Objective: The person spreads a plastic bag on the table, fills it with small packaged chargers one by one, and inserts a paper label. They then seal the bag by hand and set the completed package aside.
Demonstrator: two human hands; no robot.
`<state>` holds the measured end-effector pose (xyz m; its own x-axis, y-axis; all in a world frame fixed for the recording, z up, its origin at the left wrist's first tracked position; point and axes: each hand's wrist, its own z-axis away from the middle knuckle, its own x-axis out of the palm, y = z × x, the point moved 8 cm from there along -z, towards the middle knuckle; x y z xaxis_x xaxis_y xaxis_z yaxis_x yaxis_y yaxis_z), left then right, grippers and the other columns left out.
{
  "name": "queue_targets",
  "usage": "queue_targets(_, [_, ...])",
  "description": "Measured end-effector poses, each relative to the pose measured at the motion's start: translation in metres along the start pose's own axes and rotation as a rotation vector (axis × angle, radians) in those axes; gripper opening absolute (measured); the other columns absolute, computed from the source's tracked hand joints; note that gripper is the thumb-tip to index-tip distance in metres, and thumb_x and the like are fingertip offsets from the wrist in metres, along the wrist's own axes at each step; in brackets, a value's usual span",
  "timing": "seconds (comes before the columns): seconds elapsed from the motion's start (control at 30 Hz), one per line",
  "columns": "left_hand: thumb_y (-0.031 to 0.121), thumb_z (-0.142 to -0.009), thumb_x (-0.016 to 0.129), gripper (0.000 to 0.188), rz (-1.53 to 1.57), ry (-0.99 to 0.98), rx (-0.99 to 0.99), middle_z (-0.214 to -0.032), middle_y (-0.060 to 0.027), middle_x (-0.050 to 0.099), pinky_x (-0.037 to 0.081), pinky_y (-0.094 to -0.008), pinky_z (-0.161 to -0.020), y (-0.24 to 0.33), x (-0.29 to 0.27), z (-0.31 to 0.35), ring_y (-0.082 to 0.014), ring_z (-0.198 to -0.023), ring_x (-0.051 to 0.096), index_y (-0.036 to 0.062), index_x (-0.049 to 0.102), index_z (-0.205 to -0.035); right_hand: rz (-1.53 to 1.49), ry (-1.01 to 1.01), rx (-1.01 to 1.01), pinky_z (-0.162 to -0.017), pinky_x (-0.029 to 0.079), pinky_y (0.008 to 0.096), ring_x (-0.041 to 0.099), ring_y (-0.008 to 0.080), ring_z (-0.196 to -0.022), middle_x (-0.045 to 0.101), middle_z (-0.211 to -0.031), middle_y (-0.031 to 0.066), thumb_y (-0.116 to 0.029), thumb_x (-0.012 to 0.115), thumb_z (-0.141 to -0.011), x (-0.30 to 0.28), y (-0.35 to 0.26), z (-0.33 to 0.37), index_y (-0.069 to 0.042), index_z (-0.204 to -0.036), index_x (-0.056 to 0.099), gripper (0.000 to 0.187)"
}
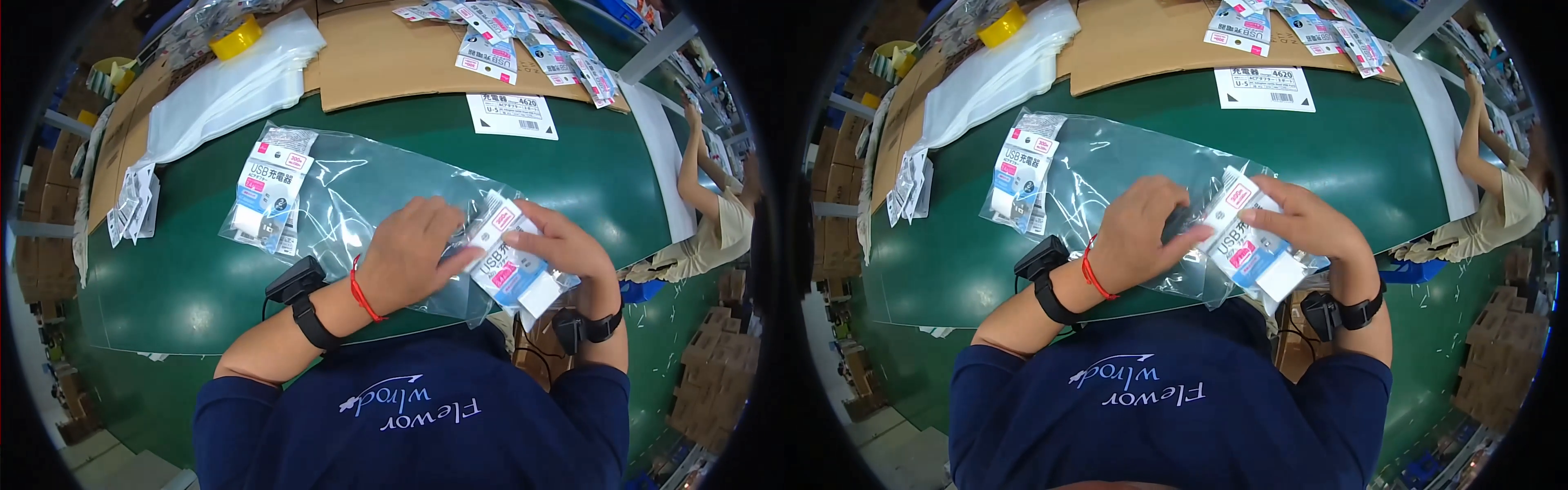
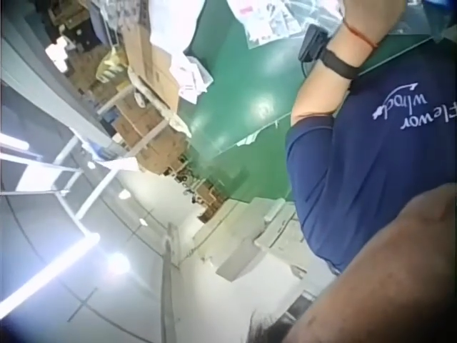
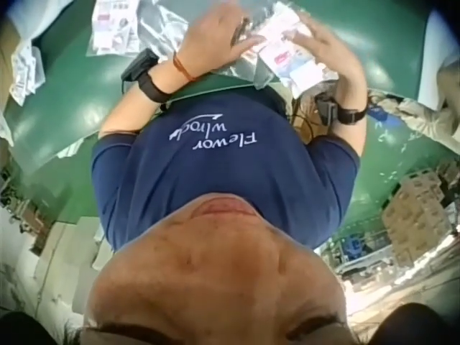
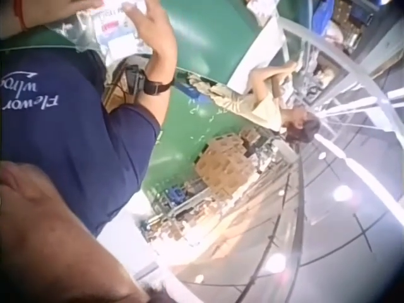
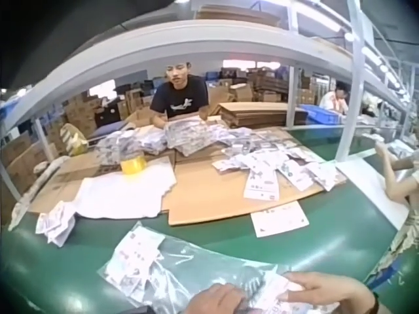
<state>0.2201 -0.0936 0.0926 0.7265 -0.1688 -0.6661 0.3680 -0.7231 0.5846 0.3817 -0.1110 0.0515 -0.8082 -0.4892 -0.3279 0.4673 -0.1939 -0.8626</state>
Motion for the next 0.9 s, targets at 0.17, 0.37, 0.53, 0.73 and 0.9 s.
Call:
queue_targets(0.17, [0.022,-0.081,0.068,0.023,0.036,-0.116,-0.036,-0.08,-0.0086,0.058,0.047,-0.0334,-0.06,-0.007,0.015,0.011,-0.0256,-0.07,0.058,0.0043,0.056,-0.091,-0.345,0.095,0.091,-0.083,0.046,0.0246,0.055,0.0084,-0.096,0.06,-0.11,0.0045,-0.021,0.061,-0.09,-0.002,0.013,-0.007,-0.002,-0.129,0.047,0.045])
queue_targets(0.37, [0.026,-0.08,0.069,0.026,0.157,-0.22,-0.185,-0.08,-0.0075,0.058,0.047,-0.0333,-0.061,-0.023,0.029,0.015,-0.0248,-0.074,0.059,0.0051,0.056,-0.088,-0.356,0.113,0.08,-0.085,0.046,0.0249,0.055,0.0083,-0.096,0.06,-0.11,0.004,-0.021,0.061,-0.09,-0.006,0.018,-0.008,-0.003,-0.131,0.046,0.048])
queue_targets(0.53, [0.02,-0.081,0.067,0.019,0.01,-0.14,-0.085,-0.079,-0.0083,0.058,0.047,-0.0346,-0.06,-0.008,0.024,0.011,-0.0252,-0.07,0.059,0.0042,0.056,-0.084,-0.346,0.082,0.092,-0.084,0.046,0.0251,0.056,0.0083,-0.096,0.06,-0.109,0.0041,-0.021,0.061,-0.09,-0.006,0.017,-0.008,-0.002,-0.131,0.046,0.048])
queue_targets(0.73, [0.012,-0.08,0.062,0.011,0.11,-0.161,-0.124,-0.075,-0.0093,0.056,0.047,-0.0373,-0.059,-0.014,0.021,0.011,-0.0268,-0.069,0.057,0.0037,0.054,-0.081,-0.352,0.099,0.094,-0.084,0.046,0.0251,0.056,0.0082,-0.095,0.06,-0.109,0.0041,-0.021,0.061,-0.09,-0.011,0.02,-0.002,-0.003,-0.13,0.047,0.046])
queue_targets(0.9, [0.007,-0.078,0.064,0.007,0.137,-0.045,-0.19,-0.073,-0.007,0.058,0.046,-0.0323,-0.055,-0.01,-0.004,-0.001,-0.0245,-0.062,0.058,0.0034,0.058,-0.08,-0.064,-0.078,0.01,-0.085,0.046,0.0255,0.056,0.0089,-0.097,0.06,-0.11,0.0047,-0.019,0.06,-0.091,0.0,0.001,0.004,-0.002,-0.129,0.047,0.044])
